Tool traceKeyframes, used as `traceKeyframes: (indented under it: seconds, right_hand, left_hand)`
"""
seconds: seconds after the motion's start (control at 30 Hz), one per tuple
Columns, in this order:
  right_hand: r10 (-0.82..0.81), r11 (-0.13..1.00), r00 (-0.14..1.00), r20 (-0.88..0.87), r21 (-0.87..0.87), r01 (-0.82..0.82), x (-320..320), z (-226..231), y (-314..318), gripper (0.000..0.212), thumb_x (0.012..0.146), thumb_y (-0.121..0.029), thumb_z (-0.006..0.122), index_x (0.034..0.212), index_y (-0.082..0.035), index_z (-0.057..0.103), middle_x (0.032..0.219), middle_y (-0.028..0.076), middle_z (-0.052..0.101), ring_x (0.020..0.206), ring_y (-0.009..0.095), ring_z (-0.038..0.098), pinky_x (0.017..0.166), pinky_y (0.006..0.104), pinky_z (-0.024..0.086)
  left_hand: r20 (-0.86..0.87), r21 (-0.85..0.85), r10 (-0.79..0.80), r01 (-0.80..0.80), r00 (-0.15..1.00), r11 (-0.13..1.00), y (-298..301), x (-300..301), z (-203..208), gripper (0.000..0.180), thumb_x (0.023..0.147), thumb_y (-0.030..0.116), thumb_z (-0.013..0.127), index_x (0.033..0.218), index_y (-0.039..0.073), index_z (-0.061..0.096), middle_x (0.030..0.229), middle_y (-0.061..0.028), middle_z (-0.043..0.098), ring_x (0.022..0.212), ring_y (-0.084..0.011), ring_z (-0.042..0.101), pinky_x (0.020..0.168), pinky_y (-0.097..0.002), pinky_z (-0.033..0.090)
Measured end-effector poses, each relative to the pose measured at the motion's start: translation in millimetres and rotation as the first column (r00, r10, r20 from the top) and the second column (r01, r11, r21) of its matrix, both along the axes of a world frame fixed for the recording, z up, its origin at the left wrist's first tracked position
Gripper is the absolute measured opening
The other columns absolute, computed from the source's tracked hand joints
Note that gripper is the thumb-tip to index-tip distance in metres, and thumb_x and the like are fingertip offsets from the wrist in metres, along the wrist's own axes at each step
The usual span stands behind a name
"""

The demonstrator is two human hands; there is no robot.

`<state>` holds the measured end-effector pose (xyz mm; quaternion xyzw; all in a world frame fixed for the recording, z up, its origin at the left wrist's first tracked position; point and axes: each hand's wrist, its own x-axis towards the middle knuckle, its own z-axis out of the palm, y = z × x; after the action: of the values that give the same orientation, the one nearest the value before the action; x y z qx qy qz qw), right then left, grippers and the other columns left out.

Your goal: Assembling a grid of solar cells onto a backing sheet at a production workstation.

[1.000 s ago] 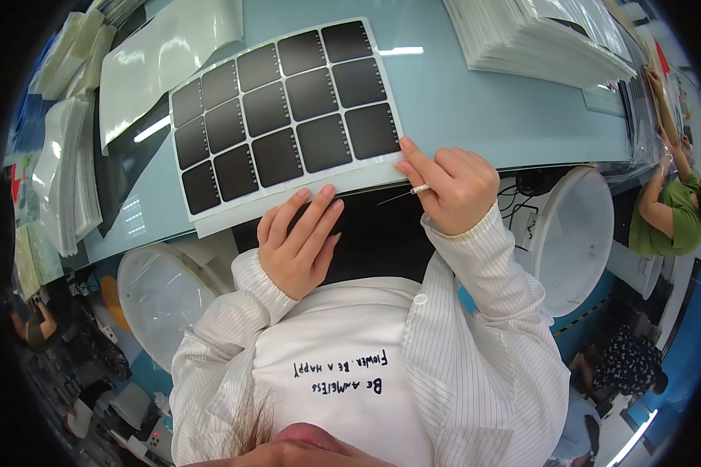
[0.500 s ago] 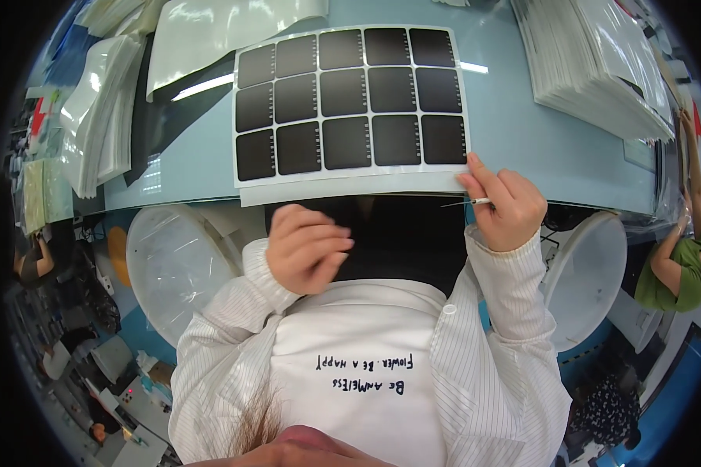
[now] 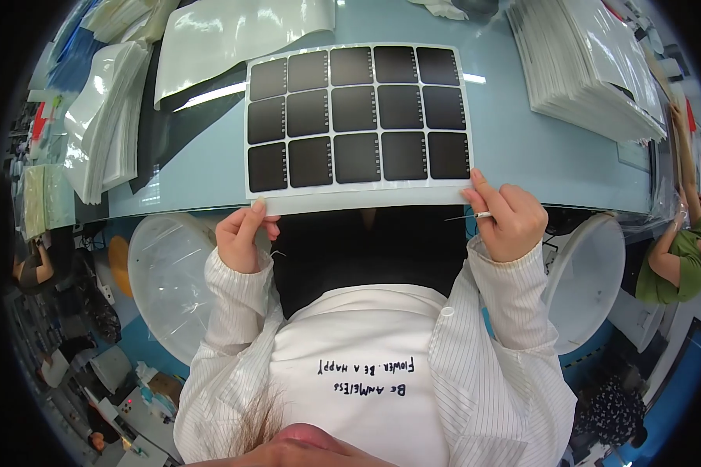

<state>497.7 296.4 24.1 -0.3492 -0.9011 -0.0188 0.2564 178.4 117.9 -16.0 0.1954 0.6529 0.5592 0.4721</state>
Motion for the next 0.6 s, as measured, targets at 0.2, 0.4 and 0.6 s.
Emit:
traceKeyframes:
  seconds: [0.2, 0.4, 0.6]
  right_hand:
    - [0.015, 1.0, 0.999, 0.03, -0.01, -0.015, 5, 5, -10, 0.033, 0.074, -0.02, 0.081, 0.105, -0.006, 0.076, 0.055, 0.004, 0.039, 0.045, 0.017, 0.039, 0.044, 0.0315, 0.032]
    - [0.018, 0.999, 0.998, 0.053, -0.04, -0.016, 7, 6, -12, 0.038, 0.072, -0.022, 0.083, 0.105, -0.005, 0.076, 0.056, 0.003, 0.042, 0.046, 0.016, 0.038, 0.044, 0.0302, 0.031]
    - [0.024, 0.998, 0.999, 0.039, -0.054, -0.022, 6, 6, -9, 0.039, 0.072, -0.023, 0.084, 0.105, -0.005, 0.076, 0.055, 0.003, 0.041, 0.046, 0.015, 0.038, 0.044, 0.0299, 0.03]
  left_hand:
    - [-0.014, 0.089, -0.016, 0.017, 1.0, 0.996, -12, 5, -2, 0.028, 0.095, 0.023, 0.064, 0.096, -0.005, 0.069, 0.08, -0.0094, 0.069, 0.071, -0.0136, 0.061, 0.07, -0.0263, 0.048]
    - [-0.036, 0.046, -0.002, 0.004, 0.999, 0.999, -5, -3, 1, 0.034, 0.099, 0.026, 0.059, 0.089, -0.005, 0.07, 0.072, -0.0105, 0.068, 0.065, -0.0144, 0.059, 0.065, -0.0281, 0.048]
    - [-0.038, -0.018, 0.069, -0.069, 0.997, 0.997, 0, 3, 8, 0.034, 0.097, 0.028, 0.063, 0.087, -0.004, 0.071, 0.068, -0.009, 0.067, 0.059, -0.0138, 0.058, 0.062, -0.0273, 0.048]
